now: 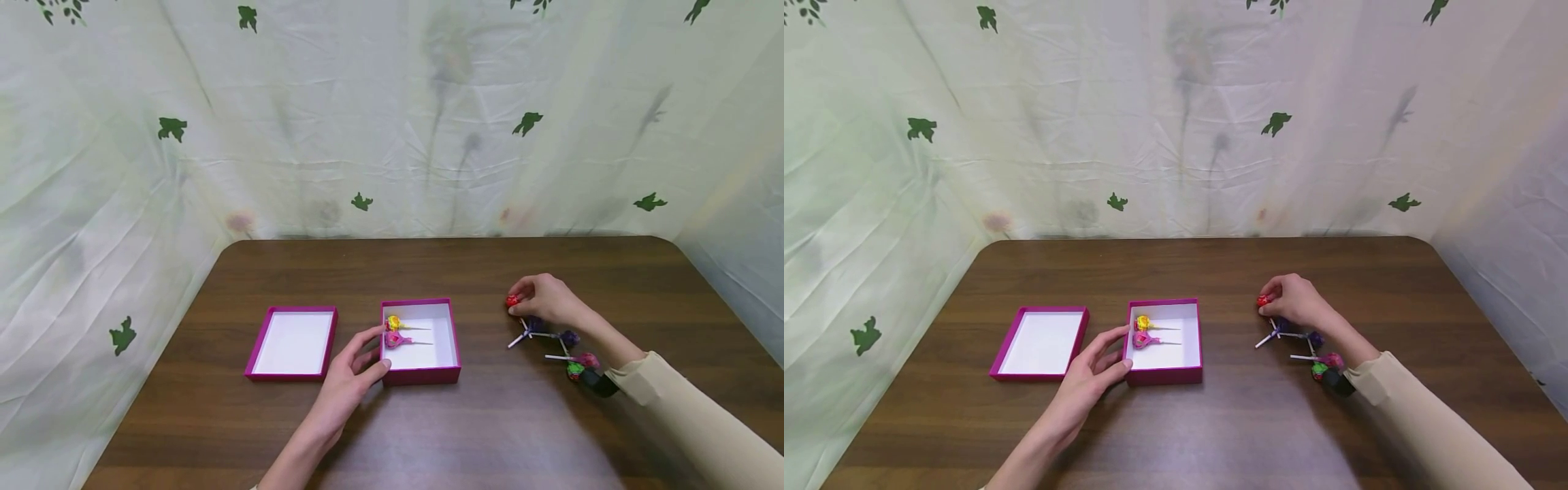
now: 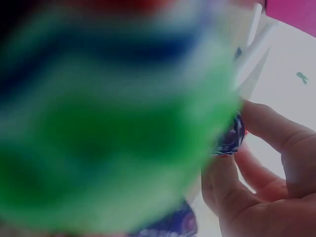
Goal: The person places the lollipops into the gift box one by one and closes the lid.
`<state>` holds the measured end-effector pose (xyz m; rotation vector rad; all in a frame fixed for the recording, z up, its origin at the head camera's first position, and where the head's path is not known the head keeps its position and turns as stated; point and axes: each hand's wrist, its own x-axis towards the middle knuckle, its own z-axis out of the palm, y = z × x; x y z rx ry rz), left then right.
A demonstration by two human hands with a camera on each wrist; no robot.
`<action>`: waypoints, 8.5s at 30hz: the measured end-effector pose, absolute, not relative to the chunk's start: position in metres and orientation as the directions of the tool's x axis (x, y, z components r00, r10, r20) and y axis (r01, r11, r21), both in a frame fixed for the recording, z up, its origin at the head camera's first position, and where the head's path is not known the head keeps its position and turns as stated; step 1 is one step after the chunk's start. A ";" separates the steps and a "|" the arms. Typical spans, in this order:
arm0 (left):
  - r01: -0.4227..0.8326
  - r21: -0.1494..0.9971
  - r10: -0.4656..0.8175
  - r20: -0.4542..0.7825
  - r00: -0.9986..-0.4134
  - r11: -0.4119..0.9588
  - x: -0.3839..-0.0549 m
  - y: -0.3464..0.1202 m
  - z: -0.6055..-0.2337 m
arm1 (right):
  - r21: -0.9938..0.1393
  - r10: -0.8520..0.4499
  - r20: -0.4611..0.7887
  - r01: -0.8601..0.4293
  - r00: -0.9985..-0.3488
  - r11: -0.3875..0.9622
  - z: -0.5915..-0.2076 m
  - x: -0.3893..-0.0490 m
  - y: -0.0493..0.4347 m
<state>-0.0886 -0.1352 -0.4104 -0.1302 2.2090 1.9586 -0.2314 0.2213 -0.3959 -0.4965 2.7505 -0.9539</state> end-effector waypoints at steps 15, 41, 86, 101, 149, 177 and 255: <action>-0.191 0.973 0.056 -0.199 -0.978 0.127 -0.088 -0.135 -0.409 | -0.696 -0.401 -0.047 -0.258 -0.915 0.670 -0.389 -0.222 0.214; -0.196 0.973 0.054 -0.204 -0.978 0.120 -0.088 -0.135 -0.410 | -0.727 -0.420 0.047 -0.320 -0.906 0.608 -0.362 -0.188 0.200; -0.188 0.977 0.066 -0.195 -0.979 0.105 -0.088 -0.135 -0.411 | -0.751 -0.679 0.103 -0.504 -0.727 0.426 -0.361 -0.175 0.088; -0.167 0.982 0.063 -0.172 -0.983 0.086 -0.086 -0.135 -0.411 | -0.705 -0.767 0.017 -0.552 -0.641 0.446 -0.379 -0.183 0.059; -0.140 0.987 0.061 -0.144 -0.988 0.074 -0.086 -0.133 -0.413 | -0.686 -0.718 0.009 -0.527 -0.696 0.502 -0.385 -0.185 0.051; -0.172 0.979 0.043 -0.178 -0.983 0.109 -0.088 -0.134 -0.412 | -0.787 -0.600 0.165 -0.471 -0.783 0.398 -0.336 -0.171 0.128; -0.189 0.974 0.053 -0.196 -0.979 0.121 -0.087 -0.135 -0.410 | -0.784 -0.381 -0.123 -0.146 -0.917 0.604 -0.400 -0.175 0.210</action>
